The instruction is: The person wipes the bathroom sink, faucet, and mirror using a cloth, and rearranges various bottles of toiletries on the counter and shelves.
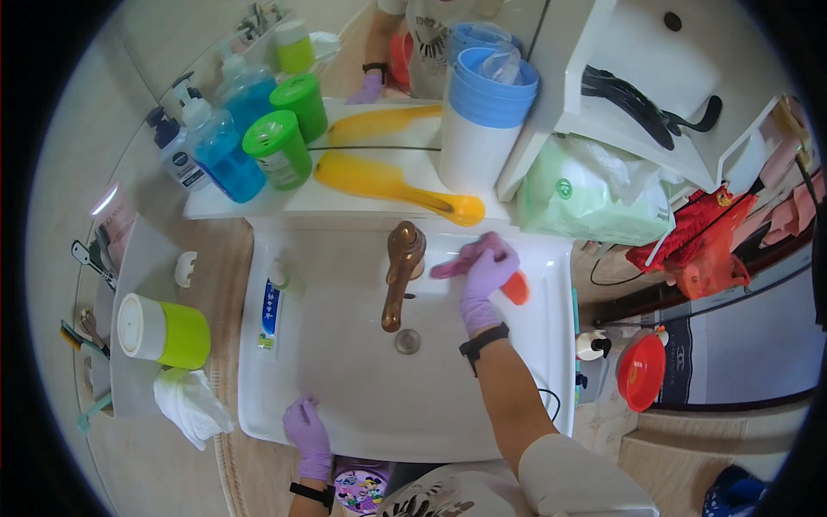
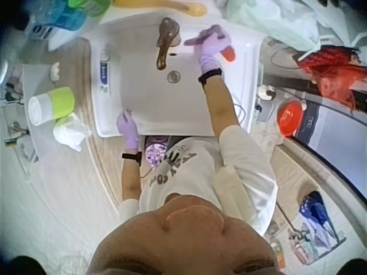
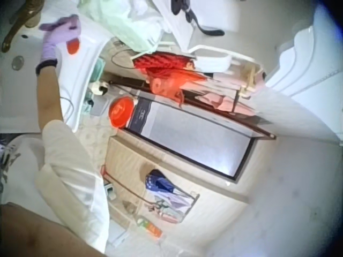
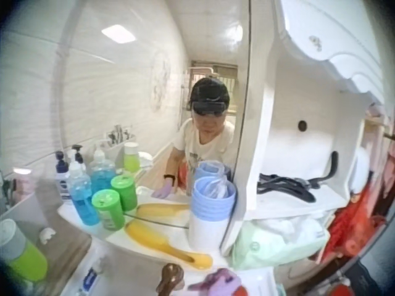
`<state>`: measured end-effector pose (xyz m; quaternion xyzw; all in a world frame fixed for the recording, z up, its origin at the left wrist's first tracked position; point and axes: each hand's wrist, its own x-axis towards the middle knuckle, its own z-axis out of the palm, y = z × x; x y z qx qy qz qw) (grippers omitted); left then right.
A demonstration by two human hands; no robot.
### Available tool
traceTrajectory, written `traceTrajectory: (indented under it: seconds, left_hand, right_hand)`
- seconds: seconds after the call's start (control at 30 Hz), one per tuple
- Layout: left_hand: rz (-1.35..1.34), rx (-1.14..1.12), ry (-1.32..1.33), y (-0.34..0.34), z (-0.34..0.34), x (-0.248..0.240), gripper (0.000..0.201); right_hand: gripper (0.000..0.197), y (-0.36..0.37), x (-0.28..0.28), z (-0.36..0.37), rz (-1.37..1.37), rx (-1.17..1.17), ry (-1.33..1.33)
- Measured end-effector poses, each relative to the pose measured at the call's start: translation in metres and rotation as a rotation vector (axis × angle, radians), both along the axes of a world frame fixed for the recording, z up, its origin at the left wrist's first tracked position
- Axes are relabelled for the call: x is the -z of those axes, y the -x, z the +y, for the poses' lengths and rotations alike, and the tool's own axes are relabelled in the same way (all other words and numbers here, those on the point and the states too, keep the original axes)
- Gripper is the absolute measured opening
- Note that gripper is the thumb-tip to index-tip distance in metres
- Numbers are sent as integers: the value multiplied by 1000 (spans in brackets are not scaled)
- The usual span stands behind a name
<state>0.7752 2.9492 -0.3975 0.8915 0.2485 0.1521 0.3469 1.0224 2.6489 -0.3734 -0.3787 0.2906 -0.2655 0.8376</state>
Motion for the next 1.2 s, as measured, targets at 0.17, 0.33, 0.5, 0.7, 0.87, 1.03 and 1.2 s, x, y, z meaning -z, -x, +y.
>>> traceTrajectory:
  seconds: [0.17, 0.33, 0.5, 0.7, 0.87, 1.03, 1.2]
  left_hand:
    - [-36, 64, -9, -18, -19, 0, 16]
    - [-5, 14, 1, -6, -11, 2, 16]
    - [-32, 51, -61, -8, -8, -5, 17]
    - [-50, 119, 61, -14, -26, 1, 20]
    - [-23, 121, -29, 1, -13, 0, 20]
    - [-35, 150, 31, -7, -31, -2, 20]
    - [-36, 171, 65, -13, -47, 1, 18]
  right_hand:
    - [7, -45, 19, 24, -63, 315, 725]
    - [21, -30, -3, 20, -119, 214, 312]
    - [23, -8, -84, -46, 231, 134, -218]
    - [41, -65, 36, -65, 222, 905, 743]
    - [30, -26, -33, -76, 452, 271, 83]
    - [29, -14, -51, -157, 359, 427, -144]
    - [28, -52, 29, -146, 214, 660, 278]
